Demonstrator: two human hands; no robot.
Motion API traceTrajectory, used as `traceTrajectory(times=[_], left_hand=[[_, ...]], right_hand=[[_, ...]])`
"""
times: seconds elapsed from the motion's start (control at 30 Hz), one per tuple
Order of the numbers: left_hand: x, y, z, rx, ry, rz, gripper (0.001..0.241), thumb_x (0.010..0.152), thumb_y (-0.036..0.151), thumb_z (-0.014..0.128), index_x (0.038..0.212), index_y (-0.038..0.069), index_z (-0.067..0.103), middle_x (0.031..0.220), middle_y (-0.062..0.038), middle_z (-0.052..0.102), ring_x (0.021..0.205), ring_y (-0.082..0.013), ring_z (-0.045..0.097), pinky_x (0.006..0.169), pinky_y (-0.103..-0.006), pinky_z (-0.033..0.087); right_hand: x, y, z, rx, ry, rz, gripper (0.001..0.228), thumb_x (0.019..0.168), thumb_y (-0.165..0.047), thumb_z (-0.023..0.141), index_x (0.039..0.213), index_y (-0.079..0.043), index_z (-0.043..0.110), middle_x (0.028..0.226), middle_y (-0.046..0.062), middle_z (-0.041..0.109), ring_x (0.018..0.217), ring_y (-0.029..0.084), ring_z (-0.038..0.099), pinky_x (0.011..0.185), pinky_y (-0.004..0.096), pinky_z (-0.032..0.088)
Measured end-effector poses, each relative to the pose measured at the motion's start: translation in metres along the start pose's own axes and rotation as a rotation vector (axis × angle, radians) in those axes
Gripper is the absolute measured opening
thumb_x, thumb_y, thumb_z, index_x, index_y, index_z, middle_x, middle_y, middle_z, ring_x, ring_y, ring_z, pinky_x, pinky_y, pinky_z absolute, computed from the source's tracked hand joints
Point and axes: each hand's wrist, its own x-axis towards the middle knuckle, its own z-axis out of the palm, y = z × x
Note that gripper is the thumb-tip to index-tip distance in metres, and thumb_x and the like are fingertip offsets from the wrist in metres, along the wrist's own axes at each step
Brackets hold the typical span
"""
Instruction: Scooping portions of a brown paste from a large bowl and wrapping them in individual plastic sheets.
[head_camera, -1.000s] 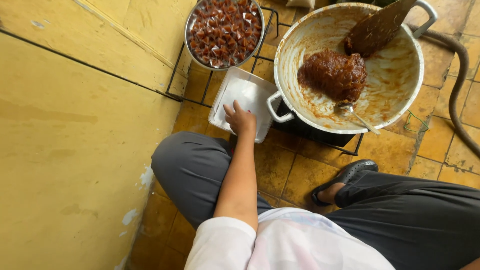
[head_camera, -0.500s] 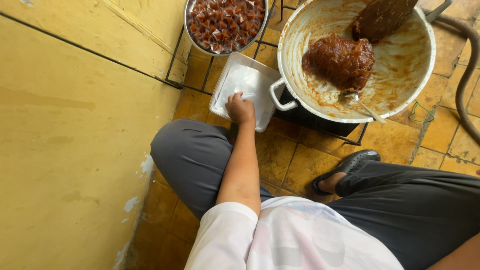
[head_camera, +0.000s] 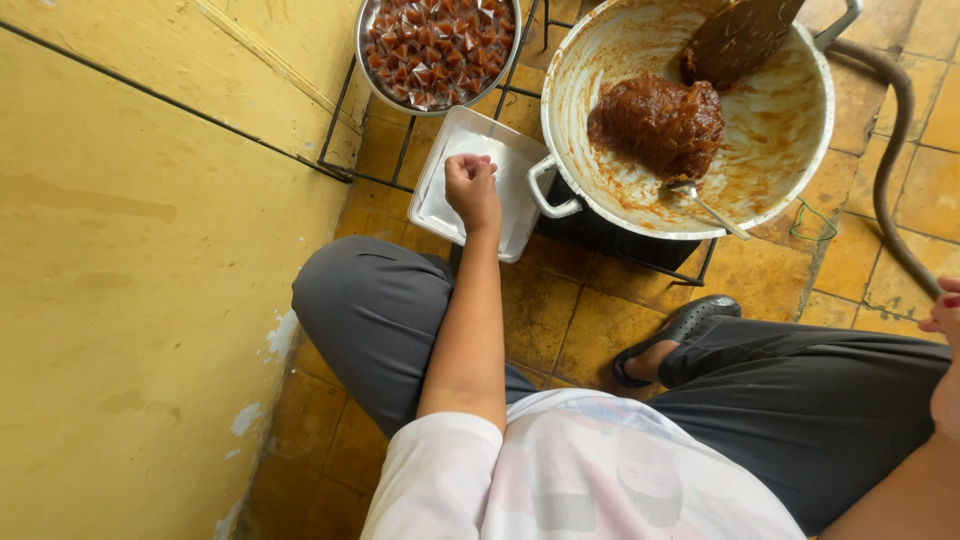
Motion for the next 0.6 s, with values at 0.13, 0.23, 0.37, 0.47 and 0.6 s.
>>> traceTrajectory(times=[0.13,0.23,0.37,0.47,0.6], left_hand=[[-0.014,0.051,0.009,-0.263,-0.155,-0.061,0.024,0.092,-0.006,0.062,0.115,-0.002,0.065,0.089,-0.014,0.072,0.072,-0.0190,0.070,0.069,-0.0292,0.061],[-0.039,0.107,0.006,-0.358,-0.299,0.032,0.024,0.089,-0.002,0.072,0.112,-0.001,0.066,0.090,-0.014,0.074,0.066,-0.0164,0.070,0.063,-0.0280,0.062],[-0.068,0.205,-0.015,-0.103,-0.550,0.293,0.024,0.096,-0.009,0.067,0.115,0.004,0.061,0.115,-0.015,0.067,0.085,-0.0208,0.074,0.075,-0.0249,0.072],[-0.064,0.235,-0.029,-0.023,-0.630,0.515,0.016,0.098,-0.010,0.067,0.105,0.004,0.068,0.117,-0.015,0.069,0.089,-0.0225,0.078,0.072,-0.0247,0.073],[-0.053,0.242,-0.040,0.041,-0.641,0.444,0.019,0.100,-0.006,0.058,0.109,0.002,0.072,0.100,-0.013,0.077,0.095,-0.0228,0.083,0.070,-0.0244,0.072]], right_hand=[[-0.004,-0.195,0.051,0.174,0.051,0.134,0.030,0.116,-0.020,0.051,0.142,-0.010,0.063,0.116,0.000,0.057,0.102,0.007,0.055,0.090,0.021,0.051],[-0.004,-0.291,0.096,0.070,-0.026,0.192,0.017,0.115,-0.002,0.060,0.129,-0.009,0.068,0.112,0.004,0.065,0.098,0.010,0.058,0.089,0.022,0.045],[0.036,-0.325,0.161,-0.382,-0.351,0.266,0.037,0.100,-0.026,0.068,0.135,-0.013,0.063,0.132,0.014,0.044,0.117,0.032,0.053,0.098,0.045,0.046],[0.056,-0.309,0.196,-0.485,-0.440,0.386,0.039,0.100,-0.017,0.066,0.135,-0.009,0.053,0.150,0.021,0.033,0.124,0.044,0.045,0.095,0.056,0.044],[0.074,-0.258,0.218,-0.472,-0.371,0.260,0.039,0.090,0.018,0.050,0.121,-0.002,0.059,0.132,0.024,0.043,0.117,0.046,0.044,0.081,0.056,0.042]])
